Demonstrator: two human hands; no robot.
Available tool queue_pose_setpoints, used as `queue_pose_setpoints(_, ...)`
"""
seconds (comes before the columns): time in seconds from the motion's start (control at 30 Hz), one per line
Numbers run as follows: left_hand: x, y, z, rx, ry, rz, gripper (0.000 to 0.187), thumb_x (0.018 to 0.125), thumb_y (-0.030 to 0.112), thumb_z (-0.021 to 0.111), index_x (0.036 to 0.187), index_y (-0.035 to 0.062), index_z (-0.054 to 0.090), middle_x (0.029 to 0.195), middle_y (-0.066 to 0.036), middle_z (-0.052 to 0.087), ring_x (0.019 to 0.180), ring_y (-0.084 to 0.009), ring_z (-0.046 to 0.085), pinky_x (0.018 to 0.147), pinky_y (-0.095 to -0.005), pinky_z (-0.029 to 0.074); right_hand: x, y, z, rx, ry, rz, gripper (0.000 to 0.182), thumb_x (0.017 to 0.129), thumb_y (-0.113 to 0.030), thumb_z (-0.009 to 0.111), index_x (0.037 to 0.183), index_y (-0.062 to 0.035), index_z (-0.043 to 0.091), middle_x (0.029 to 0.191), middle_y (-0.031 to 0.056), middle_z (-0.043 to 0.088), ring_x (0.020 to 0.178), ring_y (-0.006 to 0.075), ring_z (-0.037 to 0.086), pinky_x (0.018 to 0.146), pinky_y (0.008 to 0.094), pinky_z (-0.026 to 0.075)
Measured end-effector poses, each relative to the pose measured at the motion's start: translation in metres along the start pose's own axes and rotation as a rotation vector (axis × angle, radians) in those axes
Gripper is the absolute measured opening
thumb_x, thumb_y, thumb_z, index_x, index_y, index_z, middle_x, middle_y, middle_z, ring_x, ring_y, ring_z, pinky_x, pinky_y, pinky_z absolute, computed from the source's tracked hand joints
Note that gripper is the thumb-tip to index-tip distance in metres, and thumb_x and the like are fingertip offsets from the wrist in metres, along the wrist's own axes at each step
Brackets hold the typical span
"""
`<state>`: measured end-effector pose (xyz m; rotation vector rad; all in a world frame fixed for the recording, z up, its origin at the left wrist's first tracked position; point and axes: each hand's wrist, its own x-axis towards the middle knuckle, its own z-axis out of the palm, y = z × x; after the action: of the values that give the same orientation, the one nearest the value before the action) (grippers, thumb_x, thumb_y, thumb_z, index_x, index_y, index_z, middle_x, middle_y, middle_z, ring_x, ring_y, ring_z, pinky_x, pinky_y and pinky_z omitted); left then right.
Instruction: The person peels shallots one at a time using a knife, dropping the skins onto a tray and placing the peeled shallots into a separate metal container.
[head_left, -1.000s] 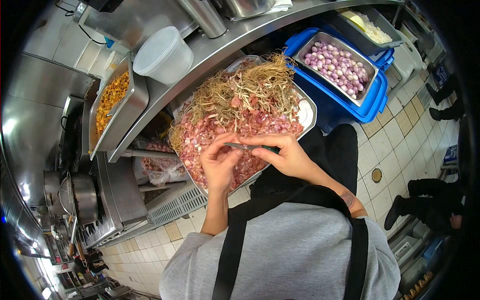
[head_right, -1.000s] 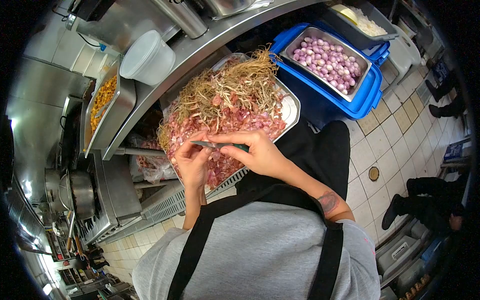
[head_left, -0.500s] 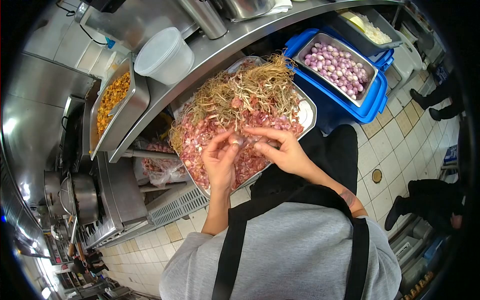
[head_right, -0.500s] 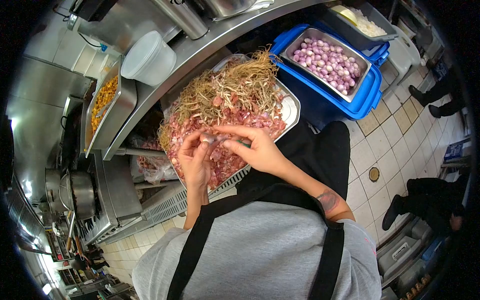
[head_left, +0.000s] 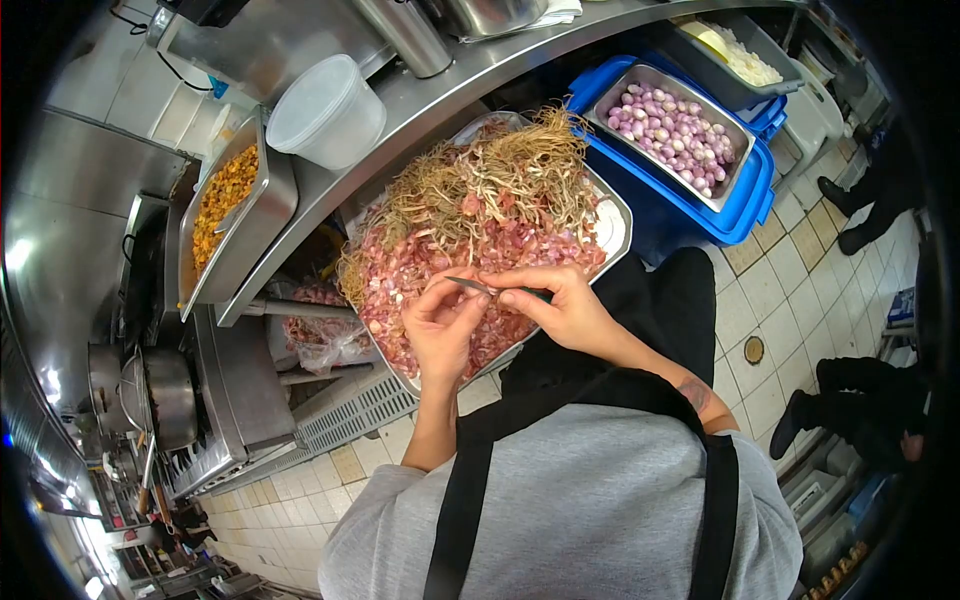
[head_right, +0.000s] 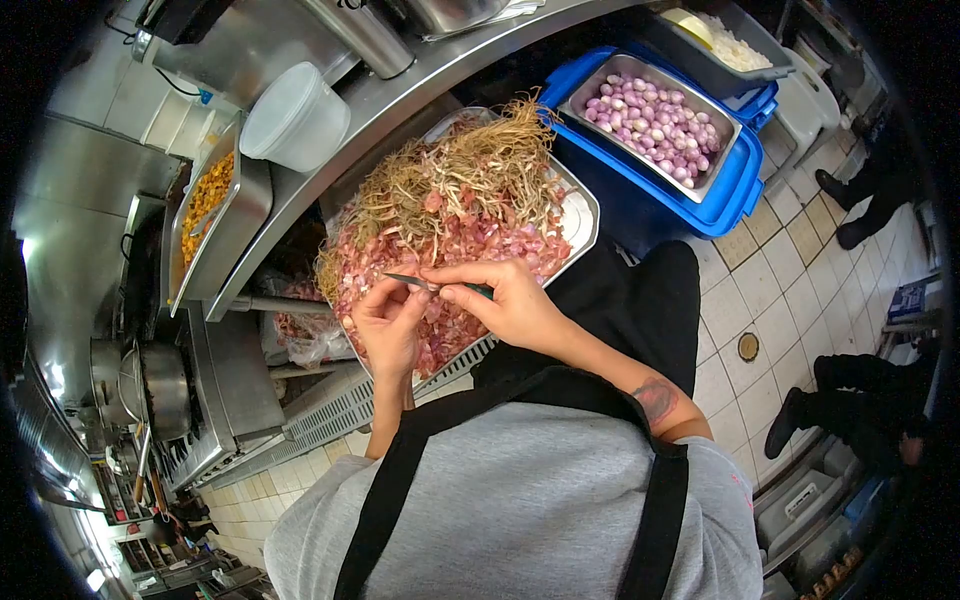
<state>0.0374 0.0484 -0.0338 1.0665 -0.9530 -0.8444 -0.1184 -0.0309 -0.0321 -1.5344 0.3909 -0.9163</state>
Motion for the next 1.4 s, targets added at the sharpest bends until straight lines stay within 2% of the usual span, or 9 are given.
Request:
queue_pose_setpoints(0.13,-0.002,0.003,0.009,-0.097,0.026,-0.042,0.045,0.074,-0.013,0.061,0.118,-0.0029,0.053,0.114,-0.015,0.054,0.103,-0.0196,0.055,0.087,-0.0303,0.048,0.000,0.001,-0.010,0.584,-0.113,0.457,0.027,0.090,-0.010,0.054,0.116,-0.0052,0.059,0.074,0.0032,0.060,0.057,0.0063,0.051,0.050,0.0191,0.040)
queue_pose_setpoints(0.17,-0.003,0.006,0.012,-0.146,0.048,-0.070,0.049,0.075,-0.013,0.061,0.121,-0.0027,0.050,0.114,-0.016,0.054,0.104,-0.0202,0.055,0.087,-0.0304,0.048,0.001,0.000,-0.009,0.581,-0.076,0.457,0.027,0.092,-0.012,0.051,0.118,-0.0062,0.058,0.066,-0.0020,0.050,0.049,0.0023,0.036,0.043,0.0167,0.028)
queue_pose_setpoints(0.27,0.002,0.006,0.011,-0.254,0.026,-0.099,0.054,0.078,-0.009,0.060,0.129,-0.0031,0.042,0.117,-0.018,0.055,0.106,-0.0217,0.056,0.088,-0.0307,0.048,0.003,0.005,-0.011,0.593,0.083,0.427,0.027,0.092,-0.012,0.052,0.116,-0.0044,0.058,0.070,-0.0003,0.053,0.050,0.0031,0.039,0.043,0.0168,0.031)
queue_pose_setpoints(0.5,0.006,0.001,0.010,-0.362,0.076,-0.178,0.041,0.083,-0.006,0.056,0.124,-0.0043,0.046,0.118,-0.019,0.055,0.103,-0.0202,0.057,0.089,-0.0296,0.048,0.003,0.009,-0.002,0.101,0.177,0.053,0.034,0.088,-0.007,0.056,0.121,-0.0017,0.054,0.095,0.0037,0.064,0.073,0.0046,0.053,0.064,0.0207,0.045)
queue_pose_setpoints(0.63,0.001,-0.011,0.007,-0.353,0.101,-0.175,0.037,0.083,-0.008,0.056,0.119,-0.0056,0.050,0.113,-0.015,0.057,0.101,-0.0172,0.058,0.087,-0.0274,0.048,-0.003,-0.006,0.004,0.100,0.047,0.135,0.037,0.085,-0.008,0.060,0.121,-0.0039,0.055,0.107,0.0074,0.065,0.079,0.0076,0.057,0.068,0.0235,0.047)
queue_pose_setpoints(1.13,-0.009,-0.003,0.017,-0.055,0.146,-0.066,0.033,0.078,-0.013,0.057,0.111,-0.0082,0.054,0.110,-0.012,0.057,0.100,-0.0167,0.057,0.088,-0.0279,0.046,-0.005,-0.002,0.006,-0.047,0.062,0.074,0.029,0.083,-0.006,0.060,0.110,0.0021,0.059,0.104,0.0146,0.065,0.096,0.0187,0.063,0.080,0.0283,0.048)
queue_pose_setpoints(1.23,-0.010,-0.006,0.016,-0.077,0.134,-0.032,0.034,0.079,-0.013,0.057,0.112,-0.0078,0.054,0.112,-0.013,0.056,0.101,-0.0174,0.056,0.089,-0.0288,0.046,-0.003,0.010,0.009,-0.078,0.084,-0.053,0.027,0.085,-0.008,0.059,0.111,-0.0001,0.060,0.092,0.0116,0.067,0.080,0.0139,0.064,0.066,0.0250,0.049)
queue_pose_setpoints(1.33,-0.009,-0.002,0.013,-0.107,0.110,-0.103,0.039,0.080,-0.012,0.056,0.118,-0.0061,0.051,0.116,-0.015,0.055,0.103,-0.0189,0.056,0.089,-0.0295,0.046,0.000,0.005,-0.004,0.466,-0.080,0.436,0.026,0.088,-0.011,0.057,0.113,-0.0037,0.060,0.076,0.0053,0.062,0.062,0.0065,0.055,0.050,0.0195,0.041)
queue_pose_setpoints(1.4,-0.007,0.001,0.010,-0.160,0.081,-0.180,0.046,0.081,-0.011,0.055,0.125,-0.0032,0.045,0.119,-0.016,0.053,0.106,-0.0207,0.055,0.092,-0.0302,0.045,0.001,0.005,-0.007,0.545,-0.077,0.498,0.028,0.091,-0.015,0.055,0.118,-0.0079,0.058,0.069,0.0010,0.056,0.053,0.0027,0.045,0.043,0.0158,0.032)
